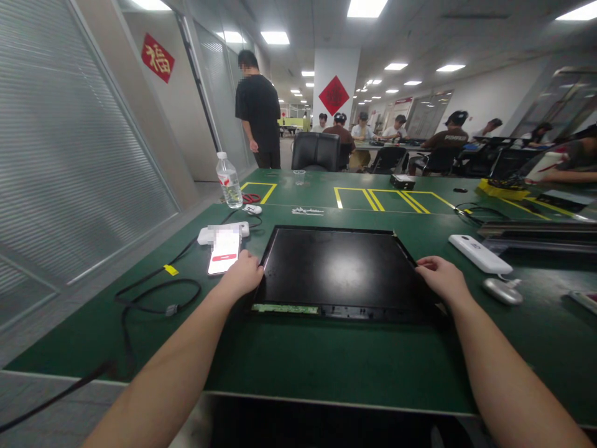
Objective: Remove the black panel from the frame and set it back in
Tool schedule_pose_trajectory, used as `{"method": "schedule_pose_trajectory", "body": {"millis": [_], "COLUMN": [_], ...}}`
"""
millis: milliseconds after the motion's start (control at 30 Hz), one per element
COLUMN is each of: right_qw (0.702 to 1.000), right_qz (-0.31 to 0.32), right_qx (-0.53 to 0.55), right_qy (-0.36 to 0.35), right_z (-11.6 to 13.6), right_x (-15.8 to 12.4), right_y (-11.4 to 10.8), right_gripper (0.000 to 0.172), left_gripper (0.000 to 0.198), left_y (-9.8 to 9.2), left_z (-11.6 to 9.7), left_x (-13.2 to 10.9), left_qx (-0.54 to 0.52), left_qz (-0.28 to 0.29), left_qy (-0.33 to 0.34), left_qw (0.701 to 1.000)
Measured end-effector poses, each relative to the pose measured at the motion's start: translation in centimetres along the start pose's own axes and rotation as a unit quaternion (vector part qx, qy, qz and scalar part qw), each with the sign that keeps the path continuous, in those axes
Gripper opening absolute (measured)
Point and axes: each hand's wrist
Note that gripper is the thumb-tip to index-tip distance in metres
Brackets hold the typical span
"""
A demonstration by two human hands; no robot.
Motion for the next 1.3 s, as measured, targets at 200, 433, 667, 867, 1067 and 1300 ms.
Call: {"method": "schedule_pose_trajectory", "body": {"millis": [200,433,667,867,1067,1300], "right_qw": [1.0,1.0,1.0,1.0,1.0,1.0], "right_qz": [-0.004,-0.008,-0.01,-0.012,-0.004,-0.007], "right_qx": [0.013,0.015,0.005,0.007,-0.001,0.0], "right_qy": [-0.009,-0.006,-0.017,-0.02,-0.025,-0.026], "right_z": [-0.3,-0.3,-0.2,-0.1,-0.3,-0.3], "right_x": [0.3,0.2,-0.2,-0.2,0.0,0.0], "right_y": [0.3,0.2,0.2,0.3,0.4,0.4], "right_gripper": [0.022,0.021,0.022,0.022,0.021,0.022], "left_gripper": [0.031,0.023,0.03,0.024,0.026,0.024], "left_y": [0.0,-1.1,-1.6,-1.7,-1.8,-2.3], "left_z": [0.2,0.0,0.1,-0.5,-1.4,-2.0], "left_x": [0.2,0.3,0.0,-0.2,-0.2,-0.1], "left_qx": [-0.012,-0.058,-0.225,-0.417,-0.591,-0.631], "left_qz": [-0.004,-0.025,-0.101,-0.129,-0.114,-0.088], "left_qy": [0.006,-0.013,-0.037,-0.115,-0.173,-0.23], "left_qw": [1.0,0.998,0.968,0.892,0.78,0.736]}}
Point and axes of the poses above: each hand's wrist, its own x-axis towards the middle knuckle, its own y-axis out of the palm, z = x × y, and after that the axes turned 4 degrees about y, right-handed
